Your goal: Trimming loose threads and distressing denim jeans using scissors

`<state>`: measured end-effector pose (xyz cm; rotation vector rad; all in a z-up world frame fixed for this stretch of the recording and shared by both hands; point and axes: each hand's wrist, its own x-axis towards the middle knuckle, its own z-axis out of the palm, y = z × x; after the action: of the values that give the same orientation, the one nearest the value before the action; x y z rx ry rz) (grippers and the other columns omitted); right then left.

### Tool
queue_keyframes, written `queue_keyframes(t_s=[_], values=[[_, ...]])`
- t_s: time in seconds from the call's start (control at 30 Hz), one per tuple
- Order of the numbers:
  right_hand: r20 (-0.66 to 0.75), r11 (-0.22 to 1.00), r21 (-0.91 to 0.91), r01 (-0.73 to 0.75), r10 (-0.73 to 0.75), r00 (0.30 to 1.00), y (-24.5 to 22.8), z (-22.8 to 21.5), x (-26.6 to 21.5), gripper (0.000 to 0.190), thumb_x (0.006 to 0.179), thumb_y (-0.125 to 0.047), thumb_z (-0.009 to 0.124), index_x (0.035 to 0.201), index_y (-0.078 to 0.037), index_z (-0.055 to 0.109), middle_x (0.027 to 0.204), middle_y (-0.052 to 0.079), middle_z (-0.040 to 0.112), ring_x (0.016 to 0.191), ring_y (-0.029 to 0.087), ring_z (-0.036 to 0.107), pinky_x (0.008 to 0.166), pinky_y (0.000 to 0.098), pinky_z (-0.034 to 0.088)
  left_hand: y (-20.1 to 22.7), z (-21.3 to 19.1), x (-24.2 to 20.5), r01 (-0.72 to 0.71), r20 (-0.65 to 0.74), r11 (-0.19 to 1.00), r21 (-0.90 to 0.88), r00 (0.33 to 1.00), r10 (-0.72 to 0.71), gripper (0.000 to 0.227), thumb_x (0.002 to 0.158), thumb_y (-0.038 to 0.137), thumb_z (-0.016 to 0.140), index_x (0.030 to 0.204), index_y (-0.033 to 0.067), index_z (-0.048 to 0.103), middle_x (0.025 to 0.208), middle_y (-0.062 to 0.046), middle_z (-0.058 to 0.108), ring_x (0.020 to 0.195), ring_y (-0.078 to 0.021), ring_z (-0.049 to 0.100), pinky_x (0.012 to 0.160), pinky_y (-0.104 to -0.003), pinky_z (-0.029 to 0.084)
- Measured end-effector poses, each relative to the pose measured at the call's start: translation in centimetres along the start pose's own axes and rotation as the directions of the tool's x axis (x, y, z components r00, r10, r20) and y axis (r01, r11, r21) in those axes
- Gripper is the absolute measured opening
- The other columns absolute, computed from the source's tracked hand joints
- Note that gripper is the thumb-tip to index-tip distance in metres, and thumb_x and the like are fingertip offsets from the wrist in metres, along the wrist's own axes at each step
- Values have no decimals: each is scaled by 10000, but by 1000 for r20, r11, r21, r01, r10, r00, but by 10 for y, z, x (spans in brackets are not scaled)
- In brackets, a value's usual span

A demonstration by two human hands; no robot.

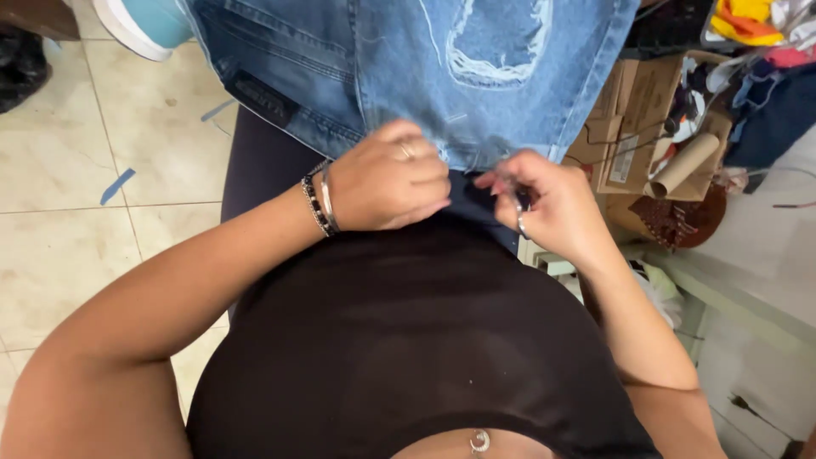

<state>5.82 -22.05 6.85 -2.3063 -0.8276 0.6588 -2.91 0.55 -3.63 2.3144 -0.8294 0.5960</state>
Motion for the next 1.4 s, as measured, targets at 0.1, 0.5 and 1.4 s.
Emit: queue_keyframes(t_s=[0.1, 0.5, 1.4], values=[[-50, 1000, -12, -25, 24, 998, 5, 6, 6, 137, 841, -169, 763, 953, -195, 688, 754, 39, 731, 580, 236, 658, 575, 342, 507, -3, -15, 7, 75, -43, 990, 122, 997, -70, 233, 1012, 386, 639, 1063, 166, 697, 1100, -12, 653, 1083, -250, 585, 1003, -494, 421], [-48, 930, 362, -70, 93, 995, 33, -10, -11, 154, 907, -92, 785, 986, -69, 655, 1032, 125, 772, 745, 66, 650, 654, 185, 492, 8, -21, -15, 250, -134, 962, 110, 963, -235, 210, 1051, 356, 618, 1026, 168, 709, 1029, -16, 653, 952, -247, 629, 857, -434, 472], [-211, 943, -184, 278, -314, 926, 35, 4, 39, 216, 888, -166, 884, 1020, -163, 713, 716, -10, 695, 594, 253, 649, 621, 360, 537, -7, 13, 17, 220, -365, 941, 257, 924, -116, 142, 992, 245, 657, 884, 165, 702, 890, -11, 591, 882, -236, 584, 829, -415, 468]])
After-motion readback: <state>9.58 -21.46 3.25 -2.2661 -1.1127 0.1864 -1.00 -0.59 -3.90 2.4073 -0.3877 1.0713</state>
